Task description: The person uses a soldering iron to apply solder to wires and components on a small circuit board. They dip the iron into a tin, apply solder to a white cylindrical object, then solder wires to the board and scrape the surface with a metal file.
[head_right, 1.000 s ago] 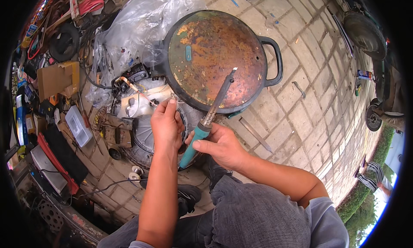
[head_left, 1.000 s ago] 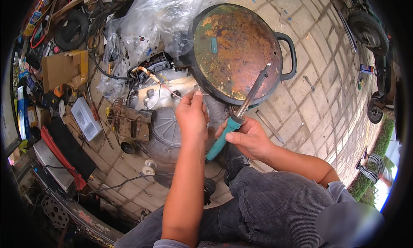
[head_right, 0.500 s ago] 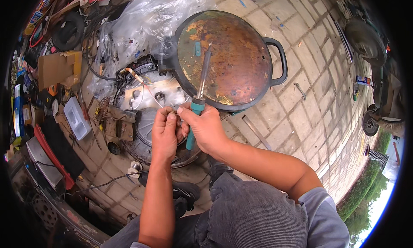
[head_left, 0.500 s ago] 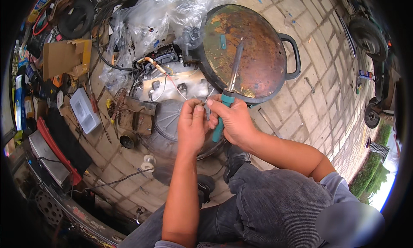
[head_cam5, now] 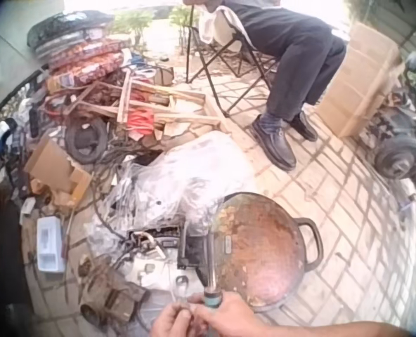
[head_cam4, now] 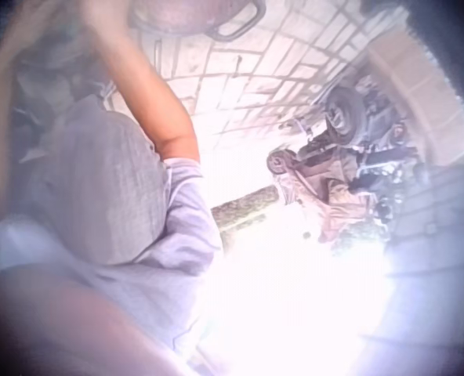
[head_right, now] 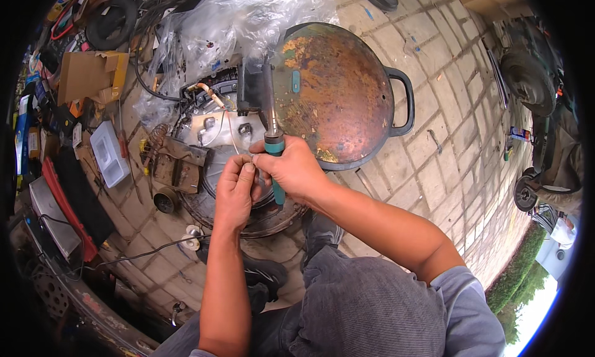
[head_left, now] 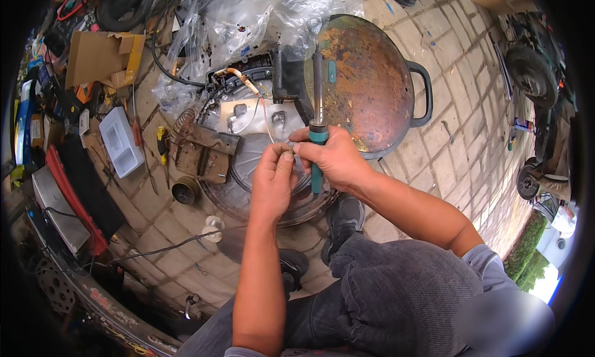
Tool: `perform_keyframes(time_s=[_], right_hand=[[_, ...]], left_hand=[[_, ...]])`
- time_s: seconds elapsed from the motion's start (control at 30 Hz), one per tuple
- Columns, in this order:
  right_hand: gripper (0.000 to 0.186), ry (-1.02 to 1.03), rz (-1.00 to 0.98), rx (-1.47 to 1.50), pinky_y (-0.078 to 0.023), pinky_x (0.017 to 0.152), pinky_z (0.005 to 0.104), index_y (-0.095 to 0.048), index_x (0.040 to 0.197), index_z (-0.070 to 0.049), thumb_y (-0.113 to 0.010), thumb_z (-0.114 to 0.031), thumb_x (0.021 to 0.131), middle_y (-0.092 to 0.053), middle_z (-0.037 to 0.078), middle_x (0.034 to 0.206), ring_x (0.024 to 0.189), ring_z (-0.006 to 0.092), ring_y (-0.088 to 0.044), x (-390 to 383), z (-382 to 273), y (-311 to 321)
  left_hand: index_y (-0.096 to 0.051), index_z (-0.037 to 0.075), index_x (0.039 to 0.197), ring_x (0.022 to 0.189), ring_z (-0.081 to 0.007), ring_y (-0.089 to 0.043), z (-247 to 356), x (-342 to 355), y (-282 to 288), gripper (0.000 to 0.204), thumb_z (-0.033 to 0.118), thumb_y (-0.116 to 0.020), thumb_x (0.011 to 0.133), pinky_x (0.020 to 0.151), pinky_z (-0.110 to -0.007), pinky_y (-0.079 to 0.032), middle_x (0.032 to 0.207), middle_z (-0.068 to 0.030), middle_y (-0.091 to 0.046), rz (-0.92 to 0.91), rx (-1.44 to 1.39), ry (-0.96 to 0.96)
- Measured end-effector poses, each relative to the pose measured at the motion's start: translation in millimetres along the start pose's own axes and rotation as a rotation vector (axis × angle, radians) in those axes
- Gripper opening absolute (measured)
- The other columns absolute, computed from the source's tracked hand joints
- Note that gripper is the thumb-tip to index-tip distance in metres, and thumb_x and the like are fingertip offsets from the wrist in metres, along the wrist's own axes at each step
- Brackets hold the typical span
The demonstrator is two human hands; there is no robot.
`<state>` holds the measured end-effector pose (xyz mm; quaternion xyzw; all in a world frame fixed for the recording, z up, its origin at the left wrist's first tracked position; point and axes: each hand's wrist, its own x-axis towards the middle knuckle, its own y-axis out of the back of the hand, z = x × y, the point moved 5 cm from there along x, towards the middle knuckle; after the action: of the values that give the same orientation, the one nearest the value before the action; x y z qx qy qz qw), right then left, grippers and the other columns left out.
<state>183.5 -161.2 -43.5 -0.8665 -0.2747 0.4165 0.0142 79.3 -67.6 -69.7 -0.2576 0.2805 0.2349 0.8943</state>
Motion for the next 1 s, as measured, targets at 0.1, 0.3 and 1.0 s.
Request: perform_keyframes(time_s=[0.1, 0.3, 1.0], right_hand=[[0.023, -0.021, -0.022, -0.015, -0.051, 0.059, 0.0289, -0.067, 0.107, 0.009, -0.071, -0.005, 0.090, -0.065, 0.007, 0.076, 0.065, 0.0135, -0.061, -0.2, -0.8, 0.7], [0.010, -0.014, -0.092, -0.073, -0.050, 0.058, 0.0303, -0.069, 0.093, 0.005, -0.069, -0.005, 0.091, -0.065, 0.007, 0.071, 0.063, 0.0138, -0.061, 3.5, -5.6, 1.3], [0.053, -0.002, -0.246, 0.037, -0.052, 0.077, 0.0305, -0.039, 0.148, 0.001, -0.061, -0.011, 0.101, -0.061, 0.007, 0.102, 0.090, 0.0135, -0.061, -47.4, 7.1, -2.9]], left_hand=[[-0.055, 0.005, 0.112, 0.057, -0.0035, -0.042, -3.2, 2.1, 3.0, 0.013, 0.017, -0.051, 0.109, 0.049, -0.019, -0.032, 0.084, -0.0027, -0.061, -0.018, 0.007, -0.007], [-0.056, 0.006, 0.111, 0.061, -0.0033, -0.044, -0.9, 3.9, 4.6, 0.013, 0.017, -0.052, 0.108, 0.051, -0.019, -0.034, 0.086, -0.0017, -0.061, -0.058, -0.015, 0.001], [-0.065, -0.003, 0.105, 0.067, -0.0129, -0.058, 0.8, 15.2, 7.7, 0.024, 0.020, -0.060, 0.101, 0.062, -0.030, -0.047, 0.076, -0.0058, -0.065, 0.371, 0.408, -0.026]])
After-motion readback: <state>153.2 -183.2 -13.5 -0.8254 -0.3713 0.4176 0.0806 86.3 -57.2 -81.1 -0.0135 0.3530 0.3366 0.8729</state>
